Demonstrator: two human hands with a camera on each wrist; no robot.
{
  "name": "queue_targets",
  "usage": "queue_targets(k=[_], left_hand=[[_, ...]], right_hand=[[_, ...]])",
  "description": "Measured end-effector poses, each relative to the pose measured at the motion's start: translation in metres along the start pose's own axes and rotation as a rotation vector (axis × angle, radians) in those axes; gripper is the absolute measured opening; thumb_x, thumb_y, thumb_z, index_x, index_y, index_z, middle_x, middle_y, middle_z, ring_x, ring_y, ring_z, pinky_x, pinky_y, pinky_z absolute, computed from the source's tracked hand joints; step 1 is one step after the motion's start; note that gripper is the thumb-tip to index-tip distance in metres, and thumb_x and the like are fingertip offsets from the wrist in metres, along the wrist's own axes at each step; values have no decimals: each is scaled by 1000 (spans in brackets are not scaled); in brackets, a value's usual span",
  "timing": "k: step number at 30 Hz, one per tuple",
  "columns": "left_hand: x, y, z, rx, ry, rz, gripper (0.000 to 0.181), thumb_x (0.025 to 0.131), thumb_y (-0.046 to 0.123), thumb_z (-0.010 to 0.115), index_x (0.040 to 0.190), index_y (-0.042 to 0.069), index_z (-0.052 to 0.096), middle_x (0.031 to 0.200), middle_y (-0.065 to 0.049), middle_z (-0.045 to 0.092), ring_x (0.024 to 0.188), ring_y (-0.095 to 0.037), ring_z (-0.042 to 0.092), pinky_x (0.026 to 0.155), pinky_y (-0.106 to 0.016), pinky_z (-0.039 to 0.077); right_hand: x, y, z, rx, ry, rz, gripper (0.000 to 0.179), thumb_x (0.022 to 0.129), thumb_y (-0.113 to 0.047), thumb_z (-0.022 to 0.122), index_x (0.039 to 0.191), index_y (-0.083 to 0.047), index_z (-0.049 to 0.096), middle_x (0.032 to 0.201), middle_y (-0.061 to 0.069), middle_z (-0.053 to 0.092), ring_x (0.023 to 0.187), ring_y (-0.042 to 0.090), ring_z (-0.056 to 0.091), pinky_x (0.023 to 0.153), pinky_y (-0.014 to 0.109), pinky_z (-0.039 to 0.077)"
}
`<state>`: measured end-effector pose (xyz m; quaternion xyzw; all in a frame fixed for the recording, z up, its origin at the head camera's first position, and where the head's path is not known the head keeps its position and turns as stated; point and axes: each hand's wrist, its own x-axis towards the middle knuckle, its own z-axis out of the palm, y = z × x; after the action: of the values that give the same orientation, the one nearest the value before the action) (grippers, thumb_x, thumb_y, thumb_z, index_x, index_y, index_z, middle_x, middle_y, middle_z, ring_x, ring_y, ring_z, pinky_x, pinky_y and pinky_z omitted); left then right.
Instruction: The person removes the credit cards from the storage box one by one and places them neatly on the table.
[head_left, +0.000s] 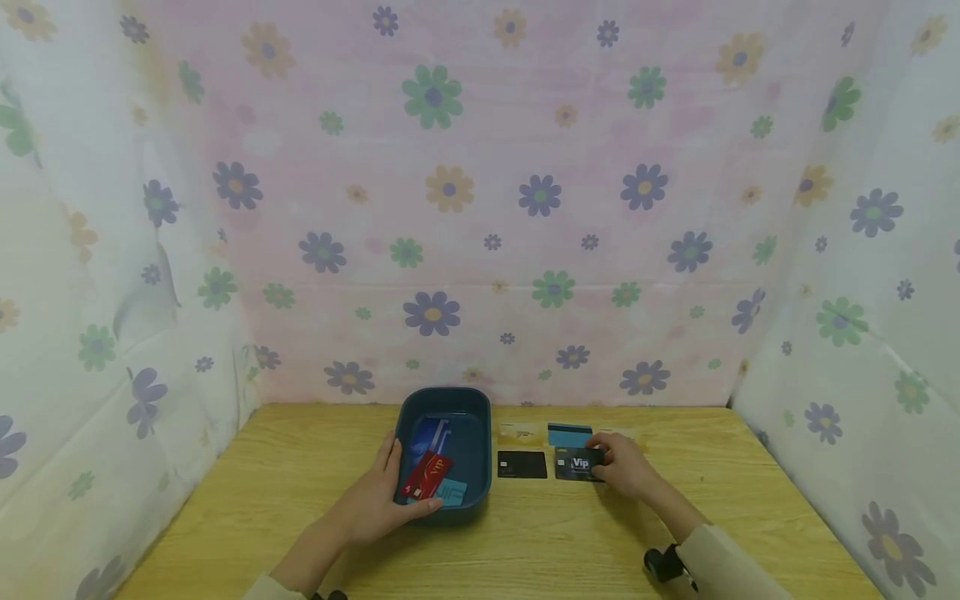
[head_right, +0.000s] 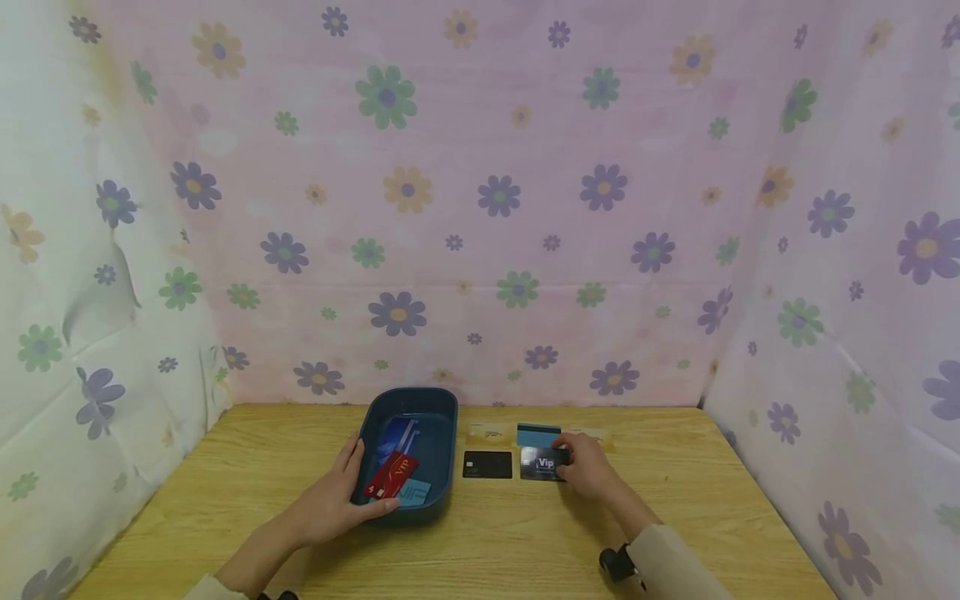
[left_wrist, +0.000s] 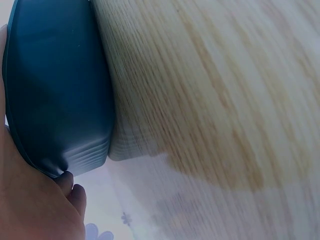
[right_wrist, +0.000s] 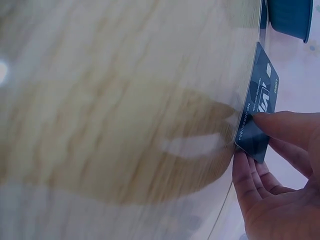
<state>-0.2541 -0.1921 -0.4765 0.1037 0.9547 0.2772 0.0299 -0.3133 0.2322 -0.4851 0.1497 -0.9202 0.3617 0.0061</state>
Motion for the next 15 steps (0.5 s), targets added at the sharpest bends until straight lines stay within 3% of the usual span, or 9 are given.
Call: queue_targets(k=[4,9,15], left_hand=[[-1,0,0,1,-4,-5,130,80,77,68,163,-2,6,171,-18,-4,146,-50,33,110,-62,39],[-1,0,0,3,-9,-11,130,80,78,68,163,-2,6,171,-17,-5,146,-50,34,110,-63,39],[-1,0,0,1,-7,-10,129,81,77,68,163,-2,7,172,-17,-3,145,-50,36,110,-62,40]], right_hand=[[2,-1,1,-12,-23,-19,33,84,10,74,117,6,68,106,17,66,78,20,50,69,36,46],[4,-3,1,-8,-52,-7,33,86,10,71,119,10,67,90,14,59,71,18,43,64,33,37],[6,-4,2,-2,-68,11,35,85,12,70,120,11,66,108,21,59,80,22,48,70,38,42]])
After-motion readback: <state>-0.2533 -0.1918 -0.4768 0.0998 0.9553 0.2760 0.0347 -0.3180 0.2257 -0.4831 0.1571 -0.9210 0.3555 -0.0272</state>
